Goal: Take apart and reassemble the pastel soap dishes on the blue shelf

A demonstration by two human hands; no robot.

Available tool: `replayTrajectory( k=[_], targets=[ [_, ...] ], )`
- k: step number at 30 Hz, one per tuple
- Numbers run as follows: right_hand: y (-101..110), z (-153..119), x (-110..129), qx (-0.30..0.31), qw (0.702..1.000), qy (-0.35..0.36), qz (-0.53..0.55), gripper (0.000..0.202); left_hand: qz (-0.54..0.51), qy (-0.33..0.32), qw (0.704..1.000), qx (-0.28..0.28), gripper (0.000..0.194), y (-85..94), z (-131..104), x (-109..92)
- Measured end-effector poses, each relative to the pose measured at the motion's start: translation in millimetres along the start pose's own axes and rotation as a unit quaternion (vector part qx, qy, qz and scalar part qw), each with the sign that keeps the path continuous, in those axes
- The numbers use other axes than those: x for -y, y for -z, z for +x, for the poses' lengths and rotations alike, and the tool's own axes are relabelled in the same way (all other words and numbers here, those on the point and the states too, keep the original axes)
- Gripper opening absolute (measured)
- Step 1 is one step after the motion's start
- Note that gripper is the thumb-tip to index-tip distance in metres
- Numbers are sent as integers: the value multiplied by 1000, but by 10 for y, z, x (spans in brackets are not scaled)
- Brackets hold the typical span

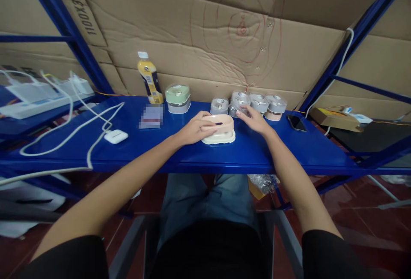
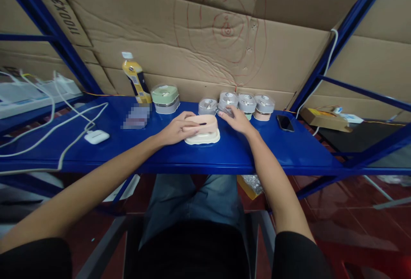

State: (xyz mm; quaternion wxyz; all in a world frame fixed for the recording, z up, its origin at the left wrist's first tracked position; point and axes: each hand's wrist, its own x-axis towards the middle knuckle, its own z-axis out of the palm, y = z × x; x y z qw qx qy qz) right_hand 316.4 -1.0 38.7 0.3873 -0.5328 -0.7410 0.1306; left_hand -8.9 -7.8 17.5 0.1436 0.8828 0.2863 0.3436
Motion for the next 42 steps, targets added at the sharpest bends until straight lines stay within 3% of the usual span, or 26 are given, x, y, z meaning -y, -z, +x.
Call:
replayTrajectory(
  k=[4, 8, 11, 14, 16, 19, 22, 30, 42],
  targets=[
    [-25, 1, -17, 23, 999, -3, -22, 76, 33, 98, 993, -54, 48, 148, -2, 214],
    [-22, 7, -64, 43, 998, -21, -30, 79, 42, 170, 983, -61, 51, 223, -21, 372],
    [-52, 1, -15, 14, 1000, 9, -14, 80, 35, 120, 989, -80, 55, 201, -18, 319],
    [-114, -21, 125, -24, 996, 80, 20, 83, 24, 42, 996, -80, 64, 119, -21, 135],
    [-161, -47, 236, -9, 991, 131, 38, 84, 14, 27, 998, -62, 75, 39, -33, -4],
    [-222, -94, 373, 36, 983, 171, 53, 86, -13, 54, 998, -41, 92, -84, -53, -131],
    [-270, -121, 448, 59, 979, 187, 50, 84, -45, 81, 995, -45, 107, -169, -57, -115],
    [-425, -42, 429, 134, 966, 221, 23, 79, -86, 72, 993, -38, 133, -255, -20, 2],
    [-322, -25, 555, 164, 962, 215, -37, 82, -33, 39, 999, -17, 136, -294, -33, 7]
  ],
)
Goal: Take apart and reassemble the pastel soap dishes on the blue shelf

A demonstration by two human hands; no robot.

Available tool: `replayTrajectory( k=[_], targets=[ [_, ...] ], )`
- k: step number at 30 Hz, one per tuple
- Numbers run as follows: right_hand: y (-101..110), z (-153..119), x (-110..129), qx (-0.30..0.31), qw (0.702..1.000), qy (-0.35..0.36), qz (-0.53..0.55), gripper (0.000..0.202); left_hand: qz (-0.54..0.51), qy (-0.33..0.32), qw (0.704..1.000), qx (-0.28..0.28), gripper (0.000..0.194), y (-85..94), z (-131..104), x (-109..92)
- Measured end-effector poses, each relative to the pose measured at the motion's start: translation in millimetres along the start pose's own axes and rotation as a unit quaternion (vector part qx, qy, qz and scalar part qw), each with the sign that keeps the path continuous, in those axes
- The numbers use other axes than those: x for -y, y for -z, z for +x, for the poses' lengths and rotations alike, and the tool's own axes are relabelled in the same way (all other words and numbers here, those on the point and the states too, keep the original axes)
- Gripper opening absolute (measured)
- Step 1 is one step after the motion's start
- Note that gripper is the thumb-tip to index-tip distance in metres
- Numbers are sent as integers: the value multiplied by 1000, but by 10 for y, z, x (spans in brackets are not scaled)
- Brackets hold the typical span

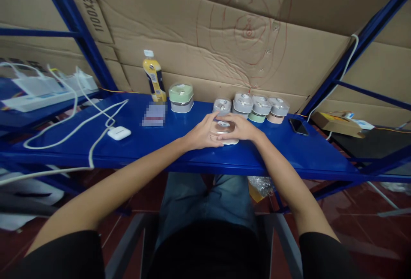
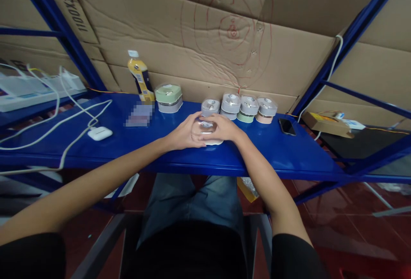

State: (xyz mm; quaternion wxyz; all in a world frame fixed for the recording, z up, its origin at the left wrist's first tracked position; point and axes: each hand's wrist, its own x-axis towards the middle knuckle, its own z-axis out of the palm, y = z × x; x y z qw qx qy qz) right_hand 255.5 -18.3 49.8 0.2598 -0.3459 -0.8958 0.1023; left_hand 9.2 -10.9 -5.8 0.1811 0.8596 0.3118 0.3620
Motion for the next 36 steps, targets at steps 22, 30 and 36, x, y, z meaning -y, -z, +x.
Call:
replayTrajectory(
  k=[22, 30, 36],
  targets=[
    [-209, -76, -23, -72, 996, -37, 22, 70, 316, 172, 932, -52, 61, 351, -416, -254],
    [-175, -114, -81, -55, 998, -42, -4, 70, 289, 212, 933, -28, 67, 322, 514, 145],
    [-168, -120, -55, -35, 999, -40, -8, 75, 305, 209, 928, -46, 48, 513, 631, 71]
  ],
)
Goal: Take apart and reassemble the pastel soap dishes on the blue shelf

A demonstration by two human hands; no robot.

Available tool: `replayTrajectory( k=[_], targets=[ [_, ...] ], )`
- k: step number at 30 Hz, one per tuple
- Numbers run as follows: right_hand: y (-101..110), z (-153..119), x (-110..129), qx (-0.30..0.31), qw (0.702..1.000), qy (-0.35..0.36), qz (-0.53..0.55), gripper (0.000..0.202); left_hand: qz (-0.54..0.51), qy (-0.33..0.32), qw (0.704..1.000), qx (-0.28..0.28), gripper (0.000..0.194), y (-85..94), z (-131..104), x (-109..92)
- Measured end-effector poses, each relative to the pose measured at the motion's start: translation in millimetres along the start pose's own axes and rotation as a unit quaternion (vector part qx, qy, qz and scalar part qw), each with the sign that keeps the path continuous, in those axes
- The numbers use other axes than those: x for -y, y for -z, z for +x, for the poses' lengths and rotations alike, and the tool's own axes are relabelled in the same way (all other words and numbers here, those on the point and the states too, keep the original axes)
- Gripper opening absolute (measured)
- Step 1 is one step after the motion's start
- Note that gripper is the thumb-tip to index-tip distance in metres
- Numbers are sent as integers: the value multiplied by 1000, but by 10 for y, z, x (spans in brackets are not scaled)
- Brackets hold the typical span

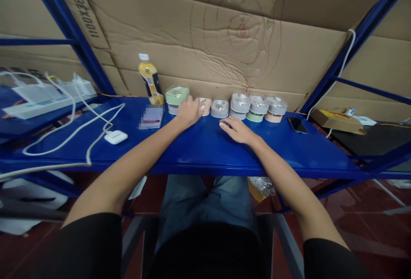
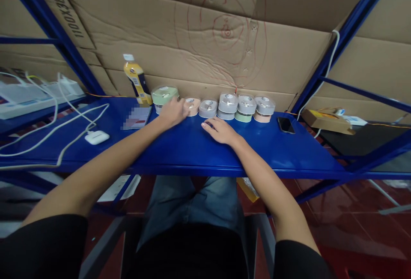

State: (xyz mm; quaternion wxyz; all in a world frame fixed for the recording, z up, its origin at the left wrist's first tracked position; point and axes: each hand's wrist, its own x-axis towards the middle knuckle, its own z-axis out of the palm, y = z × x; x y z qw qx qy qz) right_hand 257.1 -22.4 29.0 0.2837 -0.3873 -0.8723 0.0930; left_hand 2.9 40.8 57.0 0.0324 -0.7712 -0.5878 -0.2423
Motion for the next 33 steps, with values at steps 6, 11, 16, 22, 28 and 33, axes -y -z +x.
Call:
replayTrajectory(
  k=[6, 11, 16, 22, 28, 33],
  targets=[
    [-34, 35, 4, 10, 1000, 7, -3, 74, -50, 112, 978, -168, 97, 211, 215, 325],
    [2, 16, 10, 12, 1000, -4, 0, 72, -116, 201, 965, -125, 106, 101, 407, 553],
    [39, 23, -7, -81, 996, -30, -19, 67, -158, 40, 967, -194, 99, 138, 231, 567],
    [132, 23, 16, -206, 976, 23, -67, 103, -239, -201, 943, -116, 106, 50, -205, 217],
    [84, -24, 96, -37, 997, 41, -45, 112, -306, -266, 913, 50, 103, -166, -564, -80],
    [32, -15, 88, -6, 1000, 0, -19, 88, -325, -238, 911, 85, 111, -250, -625, -61]
  ],
)
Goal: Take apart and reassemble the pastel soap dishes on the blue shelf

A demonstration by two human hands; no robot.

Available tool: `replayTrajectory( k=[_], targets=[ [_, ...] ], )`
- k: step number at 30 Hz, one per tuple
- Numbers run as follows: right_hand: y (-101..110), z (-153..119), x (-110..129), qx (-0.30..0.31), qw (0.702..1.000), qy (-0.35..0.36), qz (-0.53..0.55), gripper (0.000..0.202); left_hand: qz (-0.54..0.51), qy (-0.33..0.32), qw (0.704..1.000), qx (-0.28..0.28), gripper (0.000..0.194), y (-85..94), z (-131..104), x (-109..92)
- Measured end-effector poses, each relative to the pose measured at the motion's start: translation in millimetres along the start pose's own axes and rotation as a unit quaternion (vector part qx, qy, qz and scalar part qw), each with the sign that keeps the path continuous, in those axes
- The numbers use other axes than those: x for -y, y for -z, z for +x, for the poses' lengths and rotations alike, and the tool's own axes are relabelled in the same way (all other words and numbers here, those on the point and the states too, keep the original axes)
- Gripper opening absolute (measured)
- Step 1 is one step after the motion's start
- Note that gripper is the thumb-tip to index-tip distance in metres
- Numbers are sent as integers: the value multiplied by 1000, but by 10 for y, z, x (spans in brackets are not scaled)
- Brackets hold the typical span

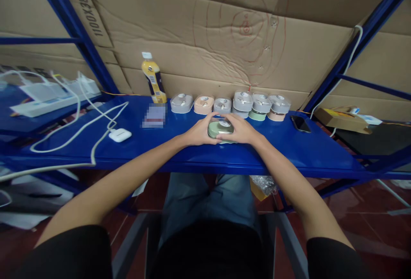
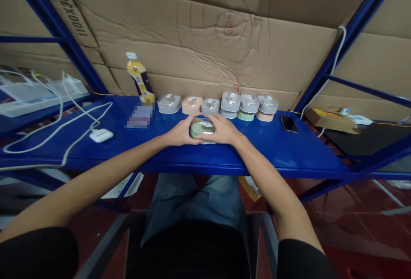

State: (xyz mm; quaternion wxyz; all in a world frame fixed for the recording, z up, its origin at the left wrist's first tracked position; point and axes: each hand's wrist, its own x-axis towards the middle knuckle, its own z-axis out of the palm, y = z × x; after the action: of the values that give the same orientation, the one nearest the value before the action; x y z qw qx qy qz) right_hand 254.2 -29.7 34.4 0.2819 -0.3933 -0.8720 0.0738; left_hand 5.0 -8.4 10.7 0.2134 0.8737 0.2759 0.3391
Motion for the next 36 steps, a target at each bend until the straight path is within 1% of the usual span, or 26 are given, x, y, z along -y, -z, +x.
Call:
replayTrajectory(
  k=[2, 3, 4, 7, 8, 9, 12, 14, 16, 18, 21, 23, 24, 26, 29, 32, 34, 36],
  targets=[
    [55, -4, -73, -30, 999, -19, 17, 81, 19, 7, 1000, -3, 113, 4, -18, 44],
    [102, -14, -127, -48, 998, -34, 27, 77, 31, 5, 999, -4, 110, 7, -26, 66],
    [160, -29, -188, -67, 996, -53, 36, 75, 43, -1, 999, 0, 103, 10, -34, 86],
    [344, -95, -375, -124, 983, -118, 58, 74, 75, -26, 997, 22, 65, 13, -50, 114],
    [393, -116, -424, -140, 979, -136, 65, 75, 83, -32, 996, 27, 56, 14, -51, 110],
    [431, -131, -460, -152, 974, -149, 71, 76, 89, -36, 995, 28, 50, 18, -49, 101],
    [475, -146, -497, -160, 970, -167, 77, 81, 101, -34, 994, 9, 48, 71, -30, 73],
    [472, -138, -485, -154, 971, -169, 72, 81, 109, -19, 994, -23, 49, 152, -19, 98],
    [467, -131, -473, -150, 972, -170, 66, 80, 116, 5, 991, -63, 48, 264, -20, 184],
    [469, -133, -474, -150, 971, -175, 62, 79, 120, 36, 988, -92, 48, 380, -35, 315],
    [481, -147, -489, -132, 970, -197, 61, 82, 117, 85, 985, -96, 46, 505, -68, 486],
    [486, -155, -490, -117, 968, -215, 55, 84, 116, 95, 984, -92, 46, 529, -83, 515],
    [486, -156, -484, -113, 968, -219, 51, 85, 117, 88, 985, -90, 46, 521, -86, 496],
    [477, -148, -457, -116, 971, -206, 46, 83, 117, 60, 988, -86, 50, 471, -85, 405],
    [429, -110, -384, -120, 983, -125, 56, 83, 105, 10, 992, -73, 65, 334, -79, 211],
    [324, -43, -285, -81, 994, -35, 71, 86, 78, -6, 996, -47, 84, 179, -68, 79],
    [236, 12, -220, -51, 996, -2, 71, 86, 59, -8, 998, -34, 93, 96, -55, 49],
    [153, 66, -168, -34, 997, 13, 61, 85, 41, -16, 998, -33, 98, 40, -37, 47]
  ],
)
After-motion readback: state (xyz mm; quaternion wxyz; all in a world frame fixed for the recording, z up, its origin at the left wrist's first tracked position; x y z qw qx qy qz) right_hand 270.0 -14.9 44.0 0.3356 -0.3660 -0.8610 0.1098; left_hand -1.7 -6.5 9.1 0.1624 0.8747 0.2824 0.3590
